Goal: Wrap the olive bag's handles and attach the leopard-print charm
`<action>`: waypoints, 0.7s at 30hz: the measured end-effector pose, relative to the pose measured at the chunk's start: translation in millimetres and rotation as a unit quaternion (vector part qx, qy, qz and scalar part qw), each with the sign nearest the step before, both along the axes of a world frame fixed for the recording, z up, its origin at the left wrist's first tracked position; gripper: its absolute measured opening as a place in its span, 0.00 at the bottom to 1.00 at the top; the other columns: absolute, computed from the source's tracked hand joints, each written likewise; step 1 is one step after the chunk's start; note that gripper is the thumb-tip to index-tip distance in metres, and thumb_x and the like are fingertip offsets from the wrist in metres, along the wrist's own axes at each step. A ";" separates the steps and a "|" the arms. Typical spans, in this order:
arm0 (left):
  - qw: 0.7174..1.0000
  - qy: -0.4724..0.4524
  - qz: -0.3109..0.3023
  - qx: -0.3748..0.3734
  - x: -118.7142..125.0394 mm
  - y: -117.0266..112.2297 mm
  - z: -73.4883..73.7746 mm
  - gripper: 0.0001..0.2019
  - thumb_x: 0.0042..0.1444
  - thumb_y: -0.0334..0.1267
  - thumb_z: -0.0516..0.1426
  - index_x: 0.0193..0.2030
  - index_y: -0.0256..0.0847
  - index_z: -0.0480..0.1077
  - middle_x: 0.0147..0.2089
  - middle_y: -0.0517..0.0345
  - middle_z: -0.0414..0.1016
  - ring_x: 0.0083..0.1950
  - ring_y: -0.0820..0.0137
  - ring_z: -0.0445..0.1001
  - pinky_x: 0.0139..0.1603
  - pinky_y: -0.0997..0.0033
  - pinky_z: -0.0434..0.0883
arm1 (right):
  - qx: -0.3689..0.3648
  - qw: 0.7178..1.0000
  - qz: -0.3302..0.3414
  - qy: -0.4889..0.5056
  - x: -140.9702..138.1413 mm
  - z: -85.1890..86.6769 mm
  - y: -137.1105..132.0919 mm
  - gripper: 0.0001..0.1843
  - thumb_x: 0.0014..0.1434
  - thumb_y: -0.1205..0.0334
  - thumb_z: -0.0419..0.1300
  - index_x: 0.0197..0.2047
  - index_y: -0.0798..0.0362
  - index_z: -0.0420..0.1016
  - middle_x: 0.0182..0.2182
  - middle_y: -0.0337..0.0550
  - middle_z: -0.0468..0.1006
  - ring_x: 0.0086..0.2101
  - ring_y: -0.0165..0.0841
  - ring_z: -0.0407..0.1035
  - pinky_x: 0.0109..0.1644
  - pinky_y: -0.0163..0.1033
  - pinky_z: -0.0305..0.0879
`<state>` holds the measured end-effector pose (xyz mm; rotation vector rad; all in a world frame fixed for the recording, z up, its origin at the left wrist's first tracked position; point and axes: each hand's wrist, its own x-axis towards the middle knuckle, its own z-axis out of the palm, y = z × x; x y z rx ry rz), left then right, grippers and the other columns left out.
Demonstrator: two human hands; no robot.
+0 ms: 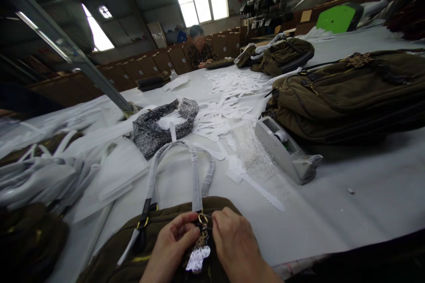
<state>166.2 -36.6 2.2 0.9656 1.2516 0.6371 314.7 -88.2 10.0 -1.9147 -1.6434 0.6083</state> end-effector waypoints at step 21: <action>0.981 0.079 -0.101 0.149 -0.4 3.6 14.3 0.13 0.54 0.46 0.54 0.32 0.37 0.69 0.28 0.60 0.70 0.31 0.72 0.67 0.33 0.76 0.64 | 0.040 0.985 -0.005 0.168 -7.8 8.7 9.0 0.10 0.59 0.67 0.51 0.39 0.51 0.72 0.35 0.40 0.74 0.36 0.30 0.68 0.40 0.34 0.61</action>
